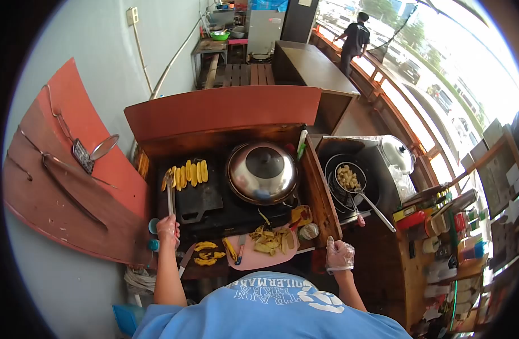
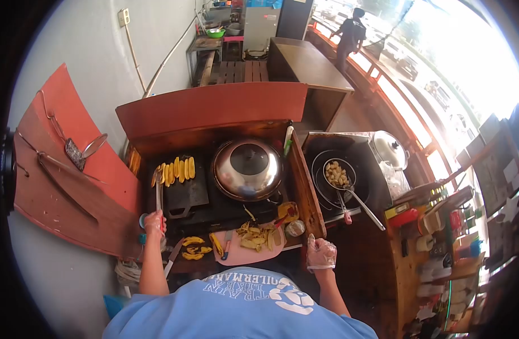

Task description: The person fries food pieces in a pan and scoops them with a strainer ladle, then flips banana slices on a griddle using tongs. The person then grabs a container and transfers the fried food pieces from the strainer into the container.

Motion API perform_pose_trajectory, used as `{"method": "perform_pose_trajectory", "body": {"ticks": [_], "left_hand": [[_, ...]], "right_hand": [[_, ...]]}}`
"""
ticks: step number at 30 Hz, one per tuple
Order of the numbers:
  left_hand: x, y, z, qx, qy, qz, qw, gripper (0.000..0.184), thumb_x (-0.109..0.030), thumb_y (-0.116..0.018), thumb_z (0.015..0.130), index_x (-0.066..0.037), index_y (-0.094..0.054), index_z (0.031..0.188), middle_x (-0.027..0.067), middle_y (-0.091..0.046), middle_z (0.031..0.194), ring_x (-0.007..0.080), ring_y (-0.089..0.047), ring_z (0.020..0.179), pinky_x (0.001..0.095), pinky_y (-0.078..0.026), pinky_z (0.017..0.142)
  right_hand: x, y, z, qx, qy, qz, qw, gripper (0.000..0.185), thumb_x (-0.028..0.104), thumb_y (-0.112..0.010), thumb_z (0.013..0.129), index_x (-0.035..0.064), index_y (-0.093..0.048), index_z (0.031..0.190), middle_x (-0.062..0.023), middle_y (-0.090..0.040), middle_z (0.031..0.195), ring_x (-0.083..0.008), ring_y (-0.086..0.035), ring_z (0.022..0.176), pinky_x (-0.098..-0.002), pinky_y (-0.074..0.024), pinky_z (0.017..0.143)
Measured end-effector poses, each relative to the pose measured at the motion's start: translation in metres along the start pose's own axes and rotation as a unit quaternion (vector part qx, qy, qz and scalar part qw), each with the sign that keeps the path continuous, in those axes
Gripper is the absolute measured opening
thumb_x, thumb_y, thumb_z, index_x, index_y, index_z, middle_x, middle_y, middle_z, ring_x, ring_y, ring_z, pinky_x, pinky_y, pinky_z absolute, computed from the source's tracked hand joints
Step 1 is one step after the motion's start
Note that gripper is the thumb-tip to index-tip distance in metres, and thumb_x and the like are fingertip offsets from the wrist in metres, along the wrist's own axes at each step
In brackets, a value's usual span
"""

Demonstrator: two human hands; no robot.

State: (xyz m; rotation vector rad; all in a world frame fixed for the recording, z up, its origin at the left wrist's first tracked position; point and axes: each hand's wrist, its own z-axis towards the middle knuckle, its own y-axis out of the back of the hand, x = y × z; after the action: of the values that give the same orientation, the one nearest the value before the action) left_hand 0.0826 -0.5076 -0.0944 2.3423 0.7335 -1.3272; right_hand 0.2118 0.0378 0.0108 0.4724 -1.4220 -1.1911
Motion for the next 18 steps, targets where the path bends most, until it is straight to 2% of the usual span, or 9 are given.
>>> {"method": "perform_pose_trajectory", "body": {"ticks": [6,9,10,11,12,13,15,16,18], "left_hand": [[0.011,0.028,-0.022,-0.017,-0.045,0.053,0.997,0.019,-0.027,-0.069,0.091,-0.01,-0.064,0.083,0.0015,-0.055,0.06,0.009,-0.043,0.037,0.026,-0.031,0.032],[0.022,0.04,-0.008,-0.028,-0.158,0.034,0.987,0.022,-0.021,-0.067,0.089,-0.007,-0.062,0.074,-0.0032,-0.048,0.058,0.006,-0.046,0.053,0.0262,-0.037,0.047],[0.033,0.057,0.016,-0.017,-0.185,0.133,0.974,0.025,-0.023,-0.065,0.089,-0.002,-0.063,0.076,0.0068,-0.059,0.062,0.0176,-0.055,0.052,0.034,-0.042,0.05],[0.003,0.043,-0.019,-0.152,-0.309,0.4,0.849,0.025,-0.025,-0.063,0.09,-0.001,-0.065,0.082,0.0183,-0.067,0.074,0.0357,-0.064,0.064,0.044,-0.047,0.059],[-0.009,0.039,-0.026,-0.165,-0.253,0.441,0.845,0.024,-0.026,-0.063,0.09,-0.002,-0.066,0.091,0.0218,-0.068,0.087,0.0451,-0.064,0.082,0.0501,-0.049,0.071],[-0.037,0.026,-0.06,-0.175,-0.21,0.489,0.828,0.023,-0.026,-0.063,0.091,-0.006,-0.068,0.103,0.0178,-0.07,0.092,0.041,-0.066,0.089,0.0501,-0.051,0.075],[-0.039,0.018,-0.063,-0.231,-0.22,0.519,0.793,0.028,-0.026,-0.063,0.092,-0.011,-0.068,0.115,0.0164,-0.07,0.098,0.0389,-0.067,0.093,0.0492,-0.053,0.078],[-0.038,0.019,-0.063,-0.232,-0.217,0.52,0.793,0.028,-0.026,-0.063,0.092,-0.011,-0.068,0.115,0.0164,-0.07,0.098,0.0389,-0.067,0.093,0.0492,-0.053,0.078],[-0.036,0.019,-0.066,-0.235,-0.285,0.547,0.751,0.031,-0.025,-0.062,0.093,-0.014,-0.067,0.121,0.0153,-0.071,0.102,0.0377,-0.068,0.093,0.0482,-0.054,0.08]], "right_hand": [[-0.022,-0.007,-0.008,-0.043,0.047,-0.007,0.998,0.038,0.028,-0.064,0.093,0.0026,-0.063,0.066,-0.0206,-0.062,0.064,-0.0398,-0.062,0.061,-0.0487,-0.047,0.058],[-0.028,-0.015,-0.01,-0.046,0.062,-0.042,0.996,0.041,0.03,-0.064,0.094,0.0042,-0.06,0.063,-0.0177,-0.059,0.06,-0.038,-0.058,0.056,-0.0497,-0.0413,0.055],[-0.022,-0.014,-0.011,-0.039,0.057,-0.027,0.997,0.041,0.031,-0.064,0.094,0.0041,-0.06,0.063,-0.0179,-0.059,0.059,-0.0376,-0.058,0.056,-0.0491,-0.041,0.054],[-0.018,-0.014,-0.01,-0.036,0.05,-0.013,0.998,0.042,0.032,-0.064,0.094,0.0039,-0.06,0.063,-0.018,-0.058,0.058,-0.0371,-0.057,0.055,-0.0484,-0.0407,0.054],[-0.02,-0.017,-0.01,-0.037,0.054,0.007,0.998,0.043,0.033,-0.064,0.094,0.0029,-0.059,0.062,-0.0174,-0.057,0.057,-0.0353,-0.057,0.053,-0.0471,-0.0409,0.053],[-0.019,-0.02,-0.01,-0.03,0.058,0.01,0.998,0.043,0.033,-0.064,0.094,0.0029,-0.059,0.062,-0.0174,-0.057,0.057,-0.0353,-0.057,0.053,-0.0471,-0.0409,0.053],[-0.016,-0.022,-0.008,-0.02,0.056,0.017,0.998,0.044,0.033,-0.065,0.094,0.002,-0.059,0.062,-0.016,-0.056,0.055,-0.0321,-0.056,0.051,-0.0449,-0.0403,0.051],[-0.013,-0.022,-0.007,-0.005,0.044,0.011,0.999,0.046,0.033,-0.064,0.094,0.0011,-0.058,0.062,-0.0147,-0.054,0.053,-0.0288,-0.053,0.048,-0.0432,-0.0391,0.05],[-0.003,-0.02,-0.004,0.006,0.045,0.021,0.999,0.046,0.033,-0.064,0.095,0.001,-0.057,0.062,-0.0144,-0.053,0.053,-0.0278,-0.052,0.047,-0.0427,-0.0387,0.049]]}}
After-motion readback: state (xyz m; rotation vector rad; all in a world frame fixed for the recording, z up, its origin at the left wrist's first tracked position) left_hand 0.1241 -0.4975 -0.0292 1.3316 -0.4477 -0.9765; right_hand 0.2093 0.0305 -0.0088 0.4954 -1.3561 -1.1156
